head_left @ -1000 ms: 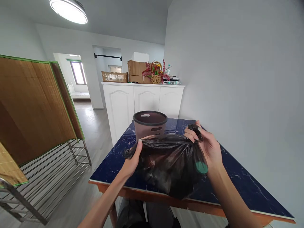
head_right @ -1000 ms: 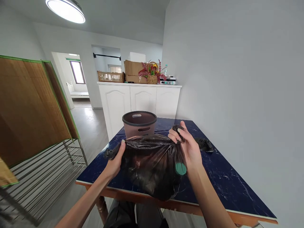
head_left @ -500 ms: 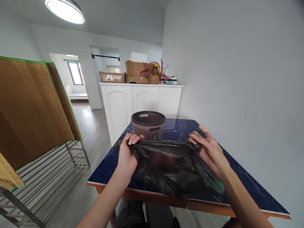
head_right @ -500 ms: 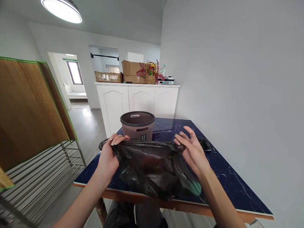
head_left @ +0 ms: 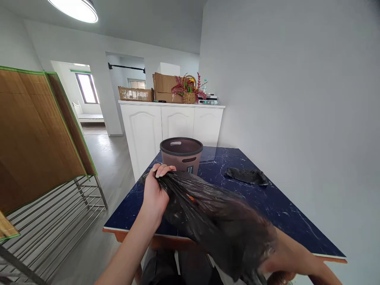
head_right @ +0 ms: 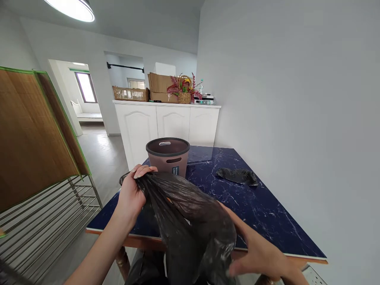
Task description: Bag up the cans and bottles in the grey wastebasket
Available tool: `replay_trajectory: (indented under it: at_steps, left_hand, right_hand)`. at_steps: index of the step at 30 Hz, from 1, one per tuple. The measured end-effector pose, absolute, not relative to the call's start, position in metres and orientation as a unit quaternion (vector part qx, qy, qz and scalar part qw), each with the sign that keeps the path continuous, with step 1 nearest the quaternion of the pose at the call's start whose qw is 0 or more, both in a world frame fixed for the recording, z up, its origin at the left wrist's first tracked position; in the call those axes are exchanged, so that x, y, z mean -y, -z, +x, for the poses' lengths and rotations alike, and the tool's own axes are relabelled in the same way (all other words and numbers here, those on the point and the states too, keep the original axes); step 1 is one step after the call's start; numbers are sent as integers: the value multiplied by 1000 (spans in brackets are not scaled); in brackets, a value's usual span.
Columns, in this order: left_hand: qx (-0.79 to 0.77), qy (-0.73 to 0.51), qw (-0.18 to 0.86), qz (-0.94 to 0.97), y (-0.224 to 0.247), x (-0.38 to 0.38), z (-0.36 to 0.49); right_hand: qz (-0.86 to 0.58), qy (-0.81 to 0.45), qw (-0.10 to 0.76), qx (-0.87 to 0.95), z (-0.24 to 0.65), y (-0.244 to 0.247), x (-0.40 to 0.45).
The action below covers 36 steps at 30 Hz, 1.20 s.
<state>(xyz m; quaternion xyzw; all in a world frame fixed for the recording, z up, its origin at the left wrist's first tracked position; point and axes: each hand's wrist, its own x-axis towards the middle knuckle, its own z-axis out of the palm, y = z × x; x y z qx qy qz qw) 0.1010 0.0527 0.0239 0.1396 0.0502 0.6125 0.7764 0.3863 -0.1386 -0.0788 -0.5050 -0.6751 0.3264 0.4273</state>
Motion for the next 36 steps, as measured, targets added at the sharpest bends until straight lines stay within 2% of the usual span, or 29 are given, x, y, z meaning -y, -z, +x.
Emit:
replay_trajectory:
  at_steps: [4, 8, 12, 14, 16, 20, 23, 26, 30, 32, 36]
  left_hand:
    - [-62, -619, 761, 183, -23, -53, 102]
    - [-61, -617, 758, 202, -22, -53, 101]
    - [-57, -621, 762, 173, -23, -51, 99]
    - [-59, -621, 762, 173, -23, -50, 99]
    - [-65, -616, 761, 190, -21, -48, 98]
    - [-78, -593, 768, 231, -16, -44, 99]
    - [-80, -565, 775, 271, -15, -37, 101]
    - [-94, -533, 752, 376, -15, -25, 103]
    - [-142, -472, 691, 529, -10, -11, 105]
    - [-132, -473, 700, 519, -7, -9, 105]
    - [-79, -519, 761, 381, -8, -15, 100]
  right_hand:
    - [-483, -196, 353, 777, 334, 57, 129]
    - [-471, -13, 371, 800, 287, 47, 103]
    - [-408, 38, 321, 854, 270, 34, 90]
    - [-359, -9, 306, 882, 270, 26, 91]
    - [-327, -108, 346, 873, 273, 19, 94]
    - [-307, -364, 528, 703, 275, 11, 96]
    - [-253, -492, 635, 539, 274, 7, 90]
    - [-259, -524, 659, 473, 272, 2, 81]
    - [-289, -509, 659, 472, 270, -4, 72]
    - [-272, -492, 670, 486, 270, -6, 69]
    - [-256, -445, 710, 482, 274, -9, 71]
